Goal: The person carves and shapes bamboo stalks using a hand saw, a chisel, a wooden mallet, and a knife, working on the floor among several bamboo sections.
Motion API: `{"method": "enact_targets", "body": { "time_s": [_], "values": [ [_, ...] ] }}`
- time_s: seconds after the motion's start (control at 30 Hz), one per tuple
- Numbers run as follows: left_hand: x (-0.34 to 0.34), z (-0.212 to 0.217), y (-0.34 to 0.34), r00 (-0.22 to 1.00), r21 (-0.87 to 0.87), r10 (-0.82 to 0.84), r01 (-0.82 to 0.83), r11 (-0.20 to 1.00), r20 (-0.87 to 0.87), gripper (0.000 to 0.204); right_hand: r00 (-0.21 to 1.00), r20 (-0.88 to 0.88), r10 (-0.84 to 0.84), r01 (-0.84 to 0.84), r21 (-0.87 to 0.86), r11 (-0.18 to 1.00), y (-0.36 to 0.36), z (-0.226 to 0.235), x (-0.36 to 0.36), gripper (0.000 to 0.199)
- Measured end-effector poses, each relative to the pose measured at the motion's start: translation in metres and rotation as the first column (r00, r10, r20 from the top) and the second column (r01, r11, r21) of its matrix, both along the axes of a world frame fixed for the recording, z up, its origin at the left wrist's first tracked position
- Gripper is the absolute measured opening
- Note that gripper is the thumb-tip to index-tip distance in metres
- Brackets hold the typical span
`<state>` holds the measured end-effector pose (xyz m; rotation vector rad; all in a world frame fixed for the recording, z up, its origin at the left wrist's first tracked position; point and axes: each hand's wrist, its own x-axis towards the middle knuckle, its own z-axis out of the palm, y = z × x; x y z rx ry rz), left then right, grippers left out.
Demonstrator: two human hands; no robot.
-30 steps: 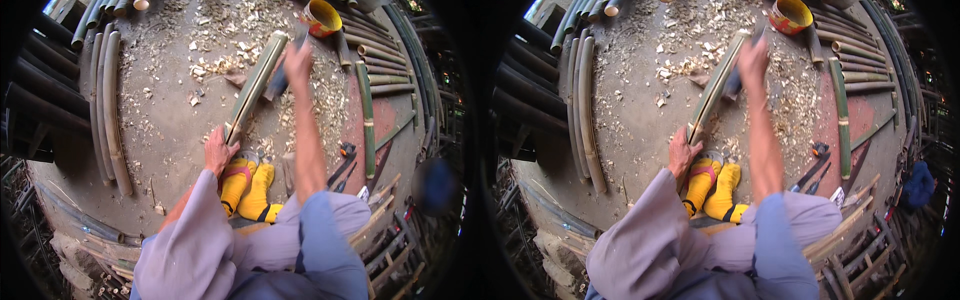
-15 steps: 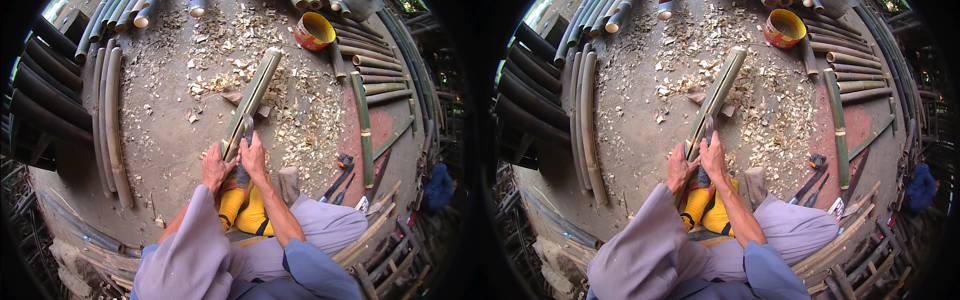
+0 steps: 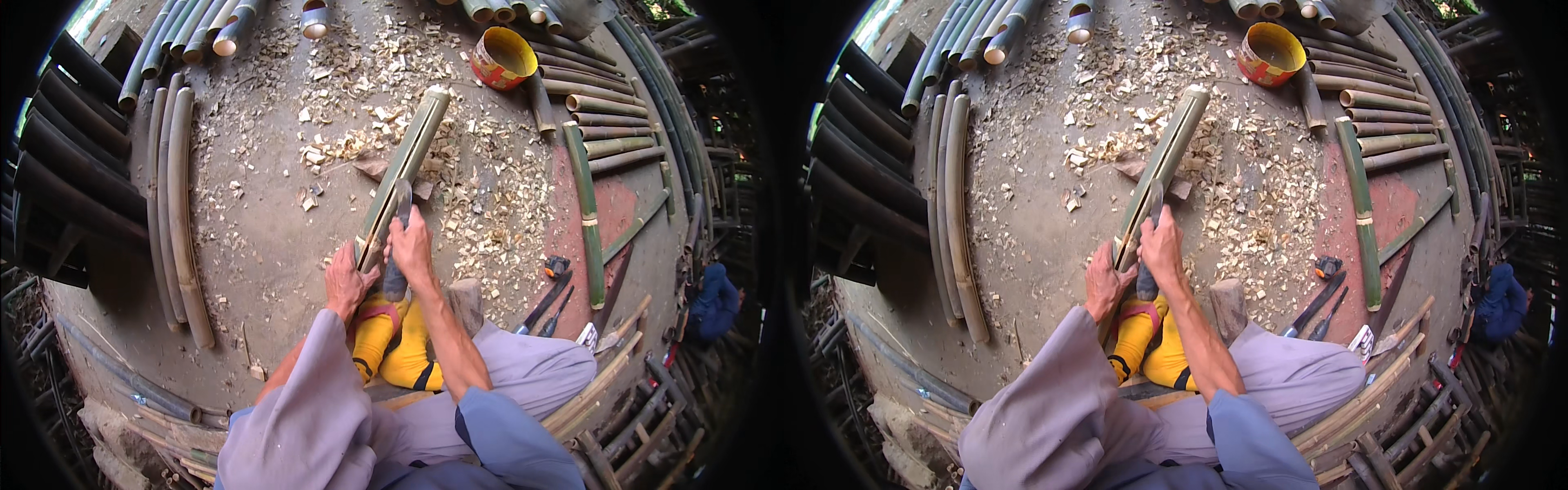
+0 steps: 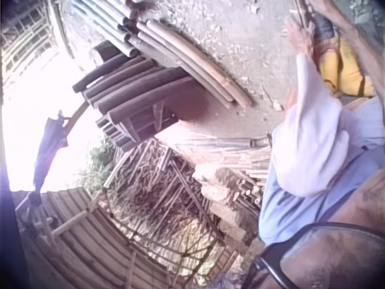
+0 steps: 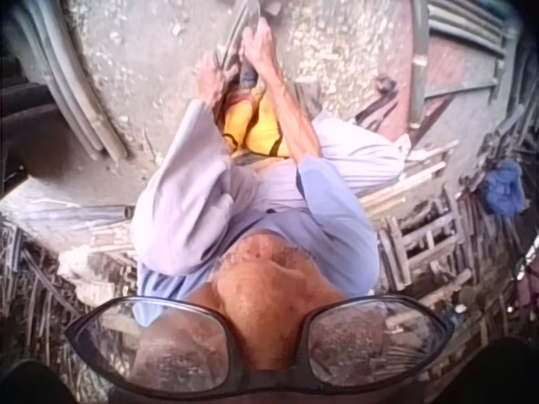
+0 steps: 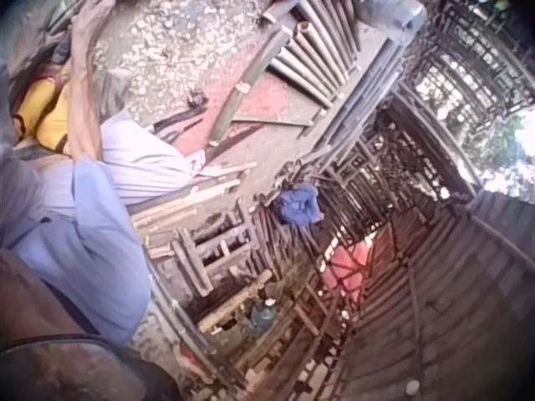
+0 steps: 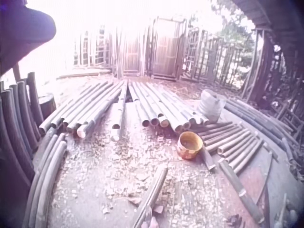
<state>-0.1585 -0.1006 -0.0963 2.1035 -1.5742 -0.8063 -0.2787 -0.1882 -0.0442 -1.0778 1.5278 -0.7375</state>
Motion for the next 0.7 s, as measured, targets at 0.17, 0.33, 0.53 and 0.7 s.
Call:
{"method": "enact_targets", "body": {
  "time_s": [0.17, 0.33, 0.53, 0.7],
  "values": [
    [-0.006, 0.006, -0.001, 1.0, 0.014, 0.0, 0.0, 1.0, -0.025, 0.068, 0.996, 0.07, -0.062, 0.063, 0.0, 0.998, -0.041, -0.008, -0.006, 0.009],
    [-0.004, 0.008, 0.001, 1.0, 0.009, 0.007, -0.007, 1.0, -0.026, 0.069, 1.0, 0.022, -0.021, 0.021, 0.024, 0.999, -0.041, -0.003, -0.01, 0.015],
    [-0.003, 0.007, -0.005, 1.0, 0.036, 0.002, -0.002, 0.999, 0.015, 0.072, 0.999, 0.015, -0.053, 0.051, 0.103, 0.993, -0.039, 0.004, -0.006, 0.01],
    [-0.007, 0.006, 0.001, 1.0, 0.019, -0.008, 0.008, 1.0, -0.014, 0.071, 0.999, 0.031, -0.013, 0.015, -0.079, 0.997, -0.08, -0.001, -0.016, 0.012]
  ]
}}
